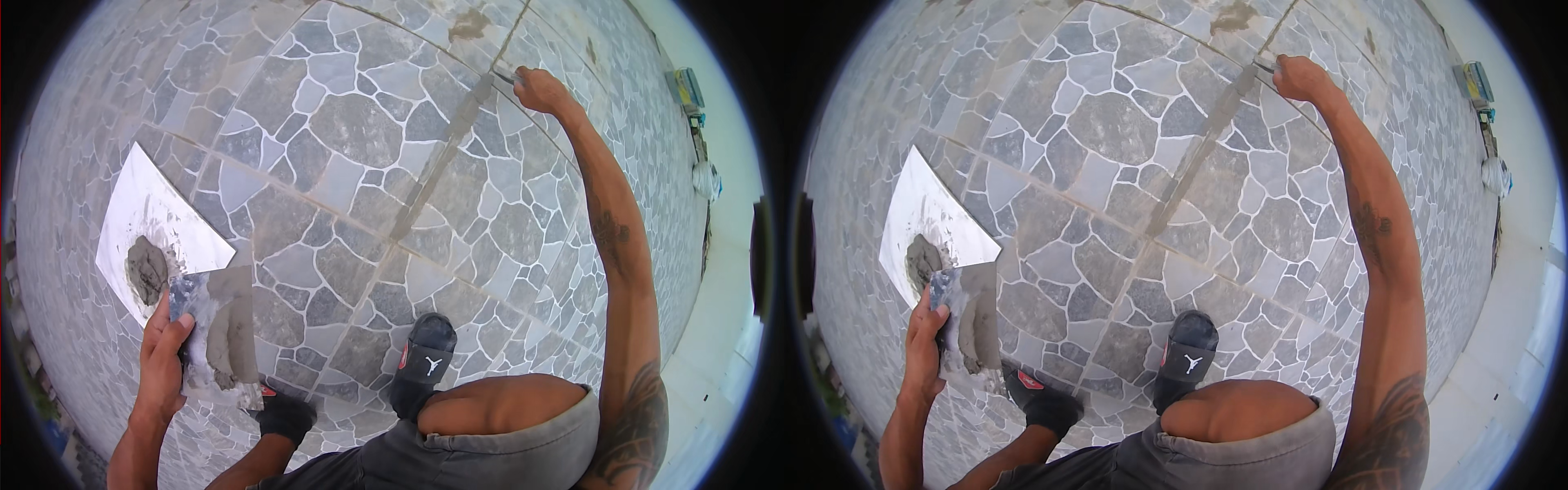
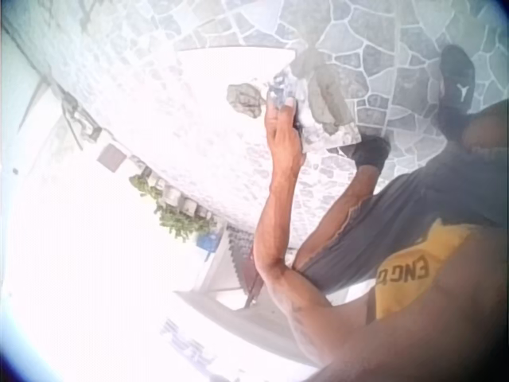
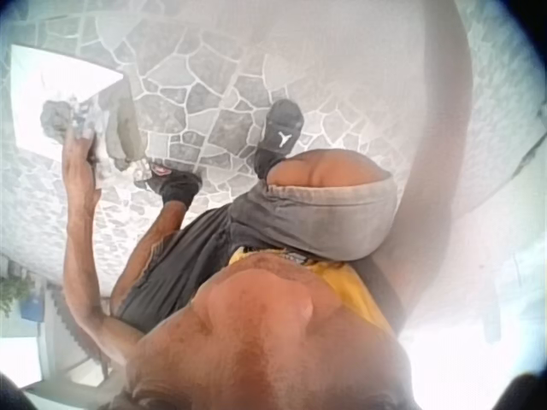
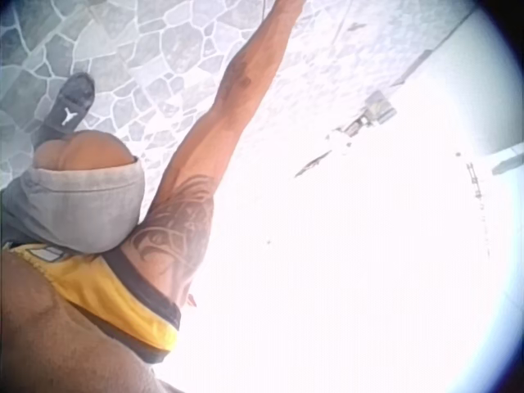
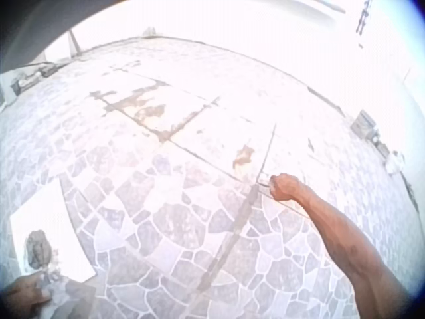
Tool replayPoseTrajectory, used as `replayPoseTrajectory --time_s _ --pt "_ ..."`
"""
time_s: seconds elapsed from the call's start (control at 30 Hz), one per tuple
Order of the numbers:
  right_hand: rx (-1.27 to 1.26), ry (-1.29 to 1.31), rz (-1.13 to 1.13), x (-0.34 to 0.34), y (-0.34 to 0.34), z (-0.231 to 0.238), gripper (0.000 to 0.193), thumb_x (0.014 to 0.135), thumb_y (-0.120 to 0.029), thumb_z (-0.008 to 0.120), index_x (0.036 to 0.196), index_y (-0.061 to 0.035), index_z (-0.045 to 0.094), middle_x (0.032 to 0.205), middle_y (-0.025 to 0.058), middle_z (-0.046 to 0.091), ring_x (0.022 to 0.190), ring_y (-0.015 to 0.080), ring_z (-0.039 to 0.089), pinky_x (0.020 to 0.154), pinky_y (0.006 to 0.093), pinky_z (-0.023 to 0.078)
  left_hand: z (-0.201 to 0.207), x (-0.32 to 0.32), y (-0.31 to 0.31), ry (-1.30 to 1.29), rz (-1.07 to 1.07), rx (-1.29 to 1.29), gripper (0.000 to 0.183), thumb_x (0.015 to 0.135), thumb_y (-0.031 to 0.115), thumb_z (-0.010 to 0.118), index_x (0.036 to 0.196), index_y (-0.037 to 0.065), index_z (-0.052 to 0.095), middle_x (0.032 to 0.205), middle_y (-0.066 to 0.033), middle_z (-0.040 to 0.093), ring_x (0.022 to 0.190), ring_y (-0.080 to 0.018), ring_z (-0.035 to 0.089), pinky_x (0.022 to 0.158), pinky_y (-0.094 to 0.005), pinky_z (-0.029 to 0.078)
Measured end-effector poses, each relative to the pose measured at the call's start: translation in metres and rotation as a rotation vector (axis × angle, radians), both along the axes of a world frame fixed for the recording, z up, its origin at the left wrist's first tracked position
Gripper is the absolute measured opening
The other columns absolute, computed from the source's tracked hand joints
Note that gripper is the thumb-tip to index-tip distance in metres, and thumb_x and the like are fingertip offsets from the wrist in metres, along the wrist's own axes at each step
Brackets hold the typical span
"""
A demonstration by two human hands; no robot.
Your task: Apply grout or mortar between the tiles on the floor using a putty knife and a trowel.
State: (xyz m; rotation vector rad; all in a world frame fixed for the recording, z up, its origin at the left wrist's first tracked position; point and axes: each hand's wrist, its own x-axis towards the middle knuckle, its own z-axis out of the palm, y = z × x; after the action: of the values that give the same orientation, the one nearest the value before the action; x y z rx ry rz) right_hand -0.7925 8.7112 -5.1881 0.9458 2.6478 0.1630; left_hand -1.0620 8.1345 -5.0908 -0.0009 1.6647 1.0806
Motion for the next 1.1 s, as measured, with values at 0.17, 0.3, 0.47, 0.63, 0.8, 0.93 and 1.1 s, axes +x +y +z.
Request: replayPoseTrajectory --time_s 0.17,0.3,0.47,0.63,0.8,0.93,1.1 --pt "0.051 -0.016 0.011 -0.005 -0.021 -0.013 0.024 0.079 -0.011 0.057 0.097 0.0041 0.059 0.089 0.027 0.065 0.089 0.0418 0.065 0.077 0.0493 0.053 0.009 -0.003 -0.005 0.007 -0.023 0.019 0.065 0.091 0.017 0.051 0.148 -0.002 0.026 0.134 -0.0136 0.05 0.117 -0.0193 0.052 0.101 -0.0304 0.041" --pt "0.268 -0.033 0.093 0.006 -0.035 -0.049 0.016 0.079 -0.007 0.058 0.09 0.0024 0.063 0.089 0.0255 0.065 0.084 0.0365 0.068 0.073 0.0444 0.056 0.011 -0.006 -0.008 -0.002 -0.019 0.036 0.066 0.09 0.017 0.053 0.148 -0.002 0.025 0.134 -0.014 0.05 0.116 -0.0193 0.053 0.101 -0.0307 0.041" --pt "0.076 -0.162 0.19 0.007 -0.038 -0.025 0.012 0.078 -0.007 0.059 0.086 0.0005 0.065 0.089 0.0245 0.066 0.082 0.0357 0.068 0.07 0.0429 0.056 0.022 -0.005 -0.014 -0.002 -0.021 0.044 0.065 0.09 0.017 0.052 0.147 -0.002 0.026 0.133 -0.0137 0.05 0.116 -0.0194 0.052 0.101 -0.0305 0.041" --pt "0.199 -0.084 -0.044 0.019 -0.035 -0.014 0.015 0.076 -0.008 0.063 0.087 0.0007 0.065 0.088 0.0212 0.068 0.085 0.0362 0.067 0.071 0.0407 0.056 0.026 0.001 -0.011 0.011 -0.023 0.02 0.063 0.088 0.017 0.051 0.144 -0.004 0.03 0.131 -0.0134 0.053 0.114 -0.0186 0.054 0.1 -0.0299 0.041" --pt "0.155 -0.301 0.256 0.048 -0.056 -0.028 0.016 0.076 -0.006 0.06 0.089 0.0015 0.064 0.088 0.0187 0.067 0.084 0.0351 0.067 0.07 0.0393 0.056 0.033 0.018 -0.002 0.047 -0.037 0.032 0.059 0.087 0.016 0.049 0.141 -0.004 0.036 0.126 -0.0129 0.056 0.111 -0.0175 0.057 0.099 -0.0295 0.042" --pt "0.094 -0.189 0.024 0.078 -0.035 0.0 0.019 0.076 -0.009 0.061 0.092 0.0023 0.058 0.09 0.0229 0.061 0.08 0.0358 0.067 0.068 0.0405 0.056 0.038 0.032 0.012 0.033 -0.015 0.009 0.058 0.087 0.015 0.048 0.14 -0.004 0.037 0.124 -0.0126 0.058 0.11 -0.0174 0.057 0.098 -0.0293 0.042" --pt "0.193 -0.251 0.134 0.13 -0.018 -0.028 0.022 0.076 -0.009 0.061 0.094 0.0032 0.057 0.093 0.0243 0.06 0.075 0.0359 0.065 0.066 0.043 0.055 0.041 0.056 0.042 0.003 -0.039 -0.014 0.057 0.087 0.015 0.048 0.14 -0.004 0.038 0.124 -0.0124 0.058 0.109 -0.0173 0.058 0.097 -0.029 0.043"
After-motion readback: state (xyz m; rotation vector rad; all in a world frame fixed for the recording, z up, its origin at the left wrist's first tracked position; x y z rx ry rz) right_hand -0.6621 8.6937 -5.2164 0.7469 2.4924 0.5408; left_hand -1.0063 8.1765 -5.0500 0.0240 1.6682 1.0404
